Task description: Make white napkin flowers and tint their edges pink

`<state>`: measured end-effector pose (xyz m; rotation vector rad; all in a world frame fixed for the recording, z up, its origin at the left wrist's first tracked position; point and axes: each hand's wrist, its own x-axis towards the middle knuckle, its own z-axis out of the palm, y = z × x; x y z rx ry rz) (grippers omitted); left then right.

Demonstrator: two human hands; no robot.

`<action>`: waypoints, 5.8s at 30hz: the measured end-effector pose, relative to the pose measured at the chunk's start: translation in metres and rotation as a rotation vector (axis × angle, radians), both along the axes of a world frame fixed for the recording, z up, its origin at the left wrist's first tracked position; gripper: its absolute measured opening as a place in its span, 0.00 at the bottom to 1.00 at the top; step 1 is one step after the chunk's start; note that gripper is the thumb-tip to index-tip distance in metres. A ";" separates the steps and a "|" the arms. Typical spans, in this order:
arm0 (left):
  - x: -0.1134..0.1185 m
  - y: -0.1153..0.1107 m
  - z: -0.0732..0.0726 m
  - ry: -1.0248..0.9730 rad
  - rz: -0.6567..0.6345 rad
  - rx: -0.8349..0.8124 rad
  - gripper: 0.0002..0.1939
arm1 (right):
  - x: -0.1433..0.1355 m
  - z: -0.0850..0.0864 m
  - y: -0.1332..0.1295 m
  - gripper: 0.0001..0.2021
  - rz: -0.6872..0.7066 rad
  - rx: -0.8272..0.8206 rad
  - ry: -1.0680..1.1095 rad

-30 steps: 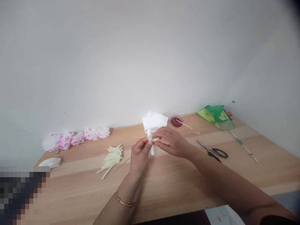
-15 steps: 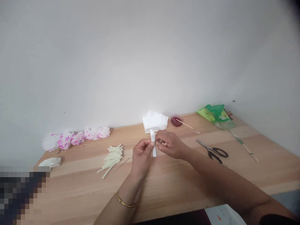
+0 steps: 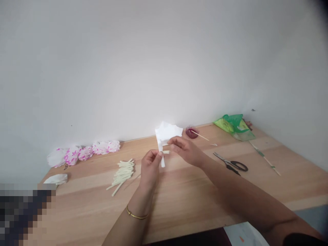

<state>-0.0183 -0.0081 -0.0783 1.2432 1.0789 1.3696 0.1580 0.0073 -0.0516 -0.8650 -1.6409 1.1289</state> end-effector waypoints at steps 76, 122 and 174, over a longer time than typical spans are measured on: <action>0.003 -0.008 0.008 0.193 -0.028 0.165 0.09 | -0.021 -0.016 -0.002 0.18 0.171 -0.157 0.003; 0.005 -0.003 0.006 -0.081 -0.069 -0.137 0.10 | -0.012 -0.030 0.011 0.09 0.093 0.085 -0.053; 0.020 -0.016 0.011 -0.574 -0.360 -0.408 0.11 | -0.006 -0.034 0.007 0.23 0.516 -0.511 0.505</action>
